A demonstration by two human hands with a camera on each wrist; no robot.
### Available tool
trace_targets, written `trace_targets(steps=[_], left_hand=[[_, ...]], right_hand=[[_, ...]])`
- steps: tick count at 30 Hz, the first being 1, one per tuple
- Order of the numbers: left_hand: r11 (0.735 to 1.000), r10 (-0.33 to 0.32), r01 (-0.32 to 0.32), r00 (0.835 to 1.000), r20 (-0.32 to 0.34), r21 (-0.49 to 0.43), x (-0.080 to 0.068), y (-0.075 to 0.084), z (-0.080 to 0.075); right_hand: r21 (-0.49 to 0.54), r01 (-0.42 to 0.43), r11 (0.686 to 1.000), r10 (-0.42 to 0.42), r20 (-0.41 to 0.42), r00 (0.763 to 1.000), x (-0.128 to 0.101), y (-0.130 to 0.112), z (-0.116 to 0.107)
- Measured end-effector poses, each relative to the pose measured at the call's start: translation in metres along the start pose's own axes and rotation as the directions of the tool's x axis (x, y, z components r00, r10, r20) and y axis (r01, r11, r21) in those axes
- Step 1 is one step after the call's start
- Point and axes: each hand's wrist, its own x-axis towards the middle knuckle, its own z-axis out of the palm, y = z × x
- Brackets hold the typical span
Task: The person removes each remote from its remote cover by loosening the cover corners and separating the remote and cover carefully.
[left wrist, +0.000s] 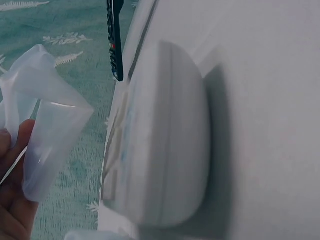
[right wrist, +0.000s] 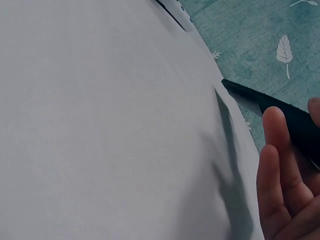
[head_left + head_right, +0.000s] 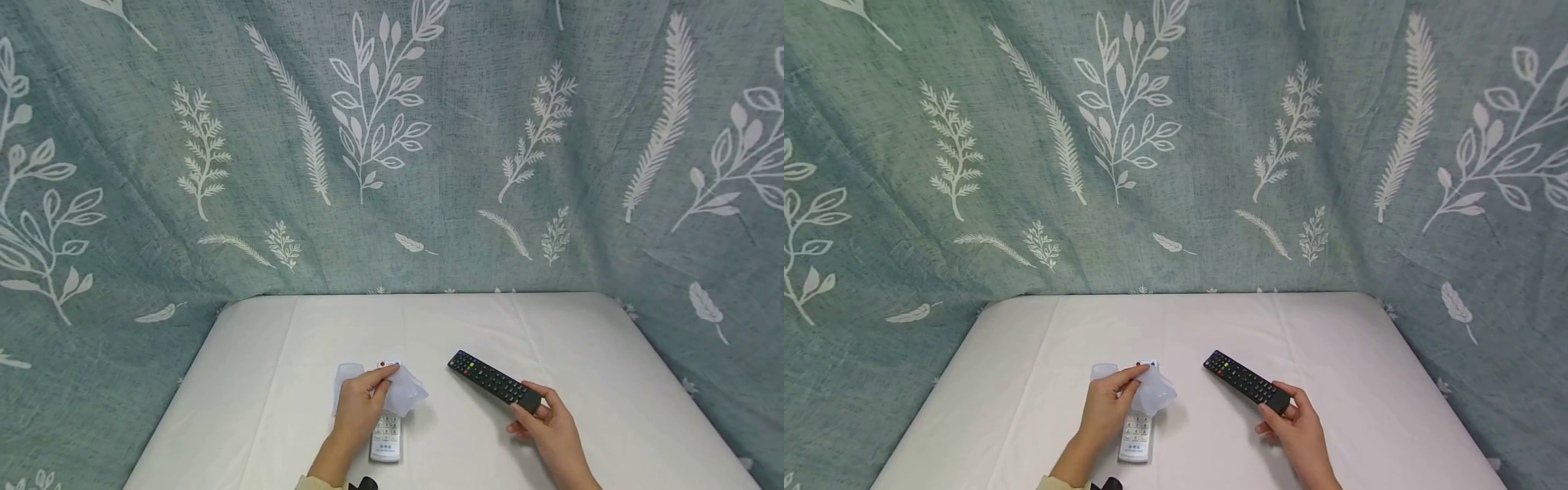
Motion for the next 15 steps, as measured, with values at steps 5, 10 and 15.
trace_targets(steps=[5, 10, 15], left_hand=[[0.998, -0.062, 0.066, 0.990, 0.127, -0.024, 0.003, 0.005, 0.008], [0.980, -0.169, 0.187, 0.962, 0.215, -0.068, 0.008, 0.008, 0.017], [0.954, -0.248, 0.284, 0.925, 0.288, -0.092, 0.013, 0.010, 0.025]], right_hand=[[-0.017, -0.033, 0.999, 0.033, -0.013, 0.999, 0.000, 0.003, 0.001], [-0.090, -0.058, 0.994, 0.056, -0.020, 0.998, -0.001, 0.006, 0.002], [-0.177, -0.075, 0.981, 0.073, -0.021, 0.997, -0.002, 0.007, 0.003]])
